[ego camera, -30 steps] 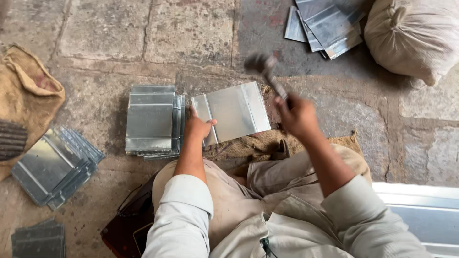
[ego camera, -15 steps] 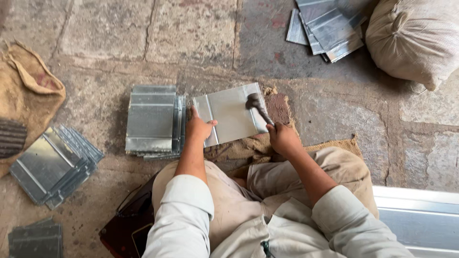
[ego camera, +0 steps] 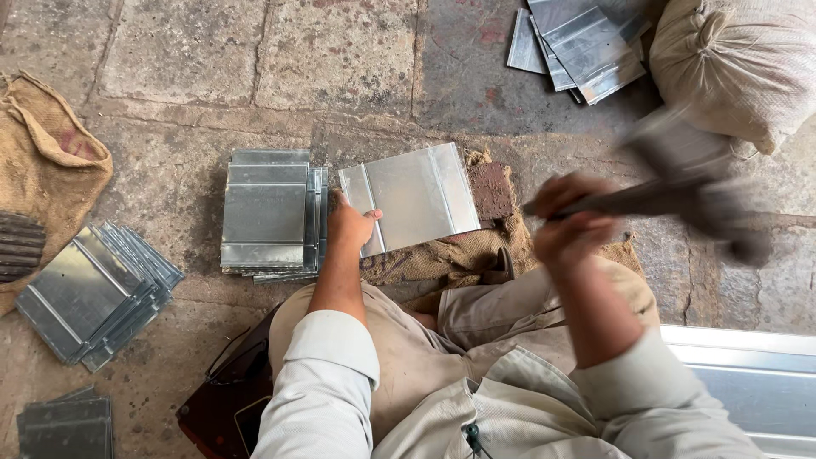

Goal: The person picks up metal plates and strikes them with a hammer on a stone floor while holding them by hand.

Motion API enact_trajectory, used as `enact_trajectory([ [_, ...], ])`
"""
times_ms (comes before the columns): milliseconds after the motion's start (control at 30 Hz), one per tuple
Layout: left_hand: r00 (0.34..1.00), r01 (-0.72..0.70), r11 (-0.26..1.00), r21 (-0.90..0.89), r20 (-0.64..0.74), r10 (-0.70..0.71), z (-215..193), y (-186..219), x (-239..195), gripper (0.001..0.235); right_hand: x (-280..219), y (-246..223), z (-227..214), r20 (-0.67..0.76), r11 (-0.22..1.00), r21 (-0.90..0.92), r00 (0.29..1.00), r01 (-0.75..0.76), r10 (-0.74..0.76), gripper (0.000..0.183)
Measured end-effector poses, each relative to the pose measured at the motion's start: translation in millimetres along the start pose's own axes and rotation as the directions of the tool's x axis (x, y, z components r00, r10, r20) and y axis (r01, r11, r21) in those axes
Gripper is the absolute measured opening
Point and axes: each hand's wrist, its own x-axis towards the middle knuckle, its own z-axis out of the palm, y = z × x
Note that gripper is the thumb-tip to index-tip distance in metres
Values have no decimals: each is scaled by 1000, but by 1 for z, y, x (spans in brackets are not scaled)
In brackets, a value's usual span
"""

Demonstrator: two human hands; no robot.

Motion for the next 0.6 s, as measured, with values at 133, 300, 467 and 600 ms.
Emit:
enact_trajectory([
  [133,996,-70,998,11,-62,70,3,-5,6,119,-81,17,1,199,492,-813,646,-311,737,36],
  [300,1000,8,1000,-30,-22,-9,5,-9,2,122,-40,26,-5,44,256,-923,580,-288,814,41],
  [467,997,-57,998,-14,-51,56,3,-6,9,119,52,-23,-14,31,715,-377,764,-589,645,37],
  [600,995,-78,997,-29,-61,77,9,-13,14,117,37,-30,-13,24,961,40,962,-274,273,37],
])
